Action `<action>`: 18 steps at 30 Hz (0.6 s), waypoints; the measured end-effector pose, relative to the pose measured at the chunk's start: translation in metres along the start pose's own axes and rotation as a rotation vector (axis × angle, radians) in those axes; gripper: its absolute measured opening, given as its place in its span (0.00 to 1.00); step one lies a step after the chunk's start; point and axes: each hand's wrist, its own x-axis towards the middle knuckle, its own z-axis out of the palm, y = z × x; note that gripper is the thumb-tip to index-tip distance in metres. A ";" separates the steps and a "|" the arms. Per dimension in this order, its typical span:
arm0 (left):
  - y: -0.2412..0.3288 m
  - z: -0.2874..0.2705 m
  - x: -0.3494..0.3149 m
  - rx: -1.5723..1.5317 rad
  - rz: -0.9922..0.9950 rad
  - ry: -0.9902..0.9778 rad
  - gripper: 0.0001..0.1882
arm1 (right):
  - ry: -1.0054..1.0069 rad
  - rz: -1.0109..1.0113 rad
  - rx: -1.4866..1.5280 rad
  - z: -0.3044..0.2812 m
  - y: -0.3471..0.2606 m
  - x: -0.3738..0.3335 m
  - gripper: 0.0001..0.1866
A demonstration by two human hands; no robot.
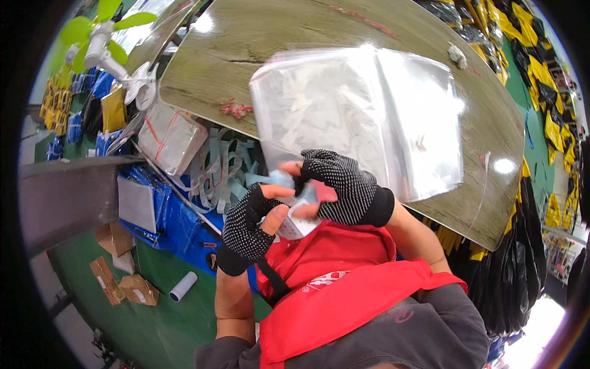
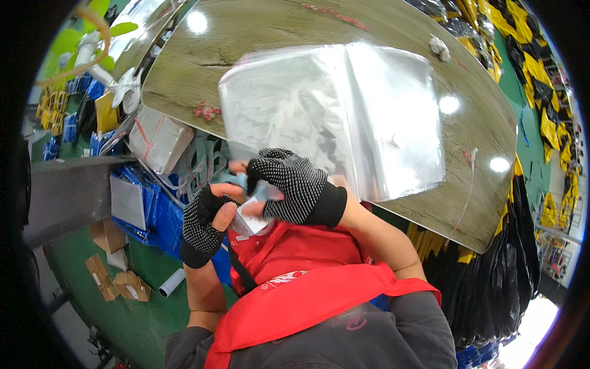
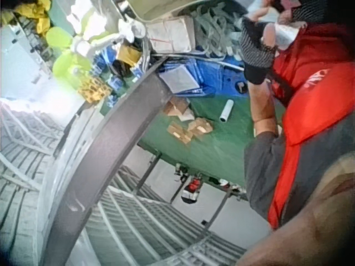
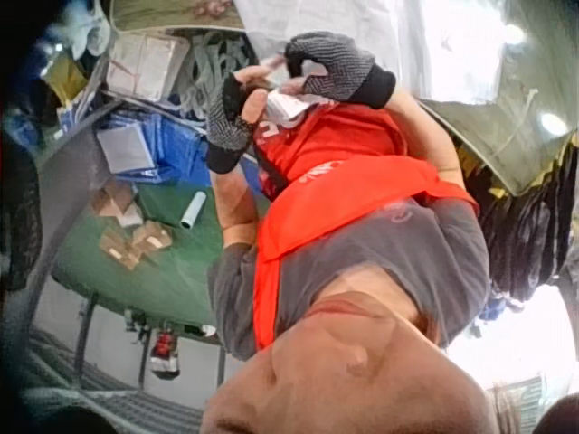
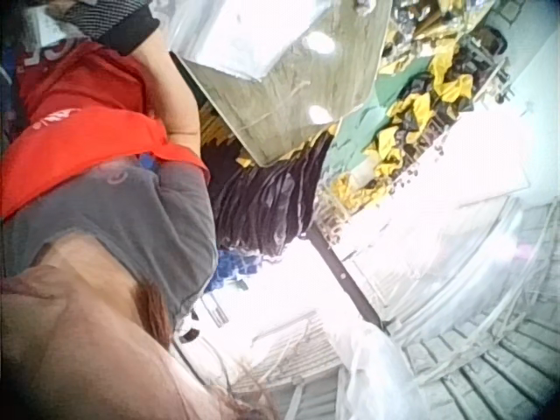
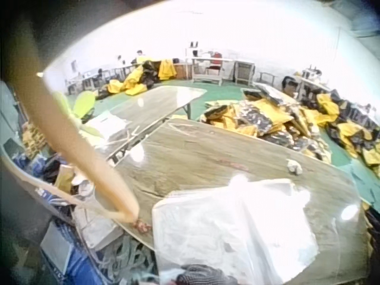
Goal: The person repeatedly applies small rectangular labels to clear plastic pouches on a workbench. They peel labels from a sheet, place them on the pouches, and smooth them down. The pouches remain on the table throughout.
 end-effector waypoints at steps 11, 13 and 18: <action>-0.036 -0.042 -0.011 0.353 0.001 -0.283 0.21 | 0.001 0.150 0.172 -0.035 -0.007 0.013 0.11; -0.026 -0.057 -0.017 0.473 -0.368 -0.434 0.25 | -0.104 0.170 0.136 -0.045 -0.011 0.021 0.10; -0.001 -0.033 -0.006 0.124 -0.027 -0.473 0.34 | -0.184 -0.081 0.189 -0.015 0.006 0.035 0.12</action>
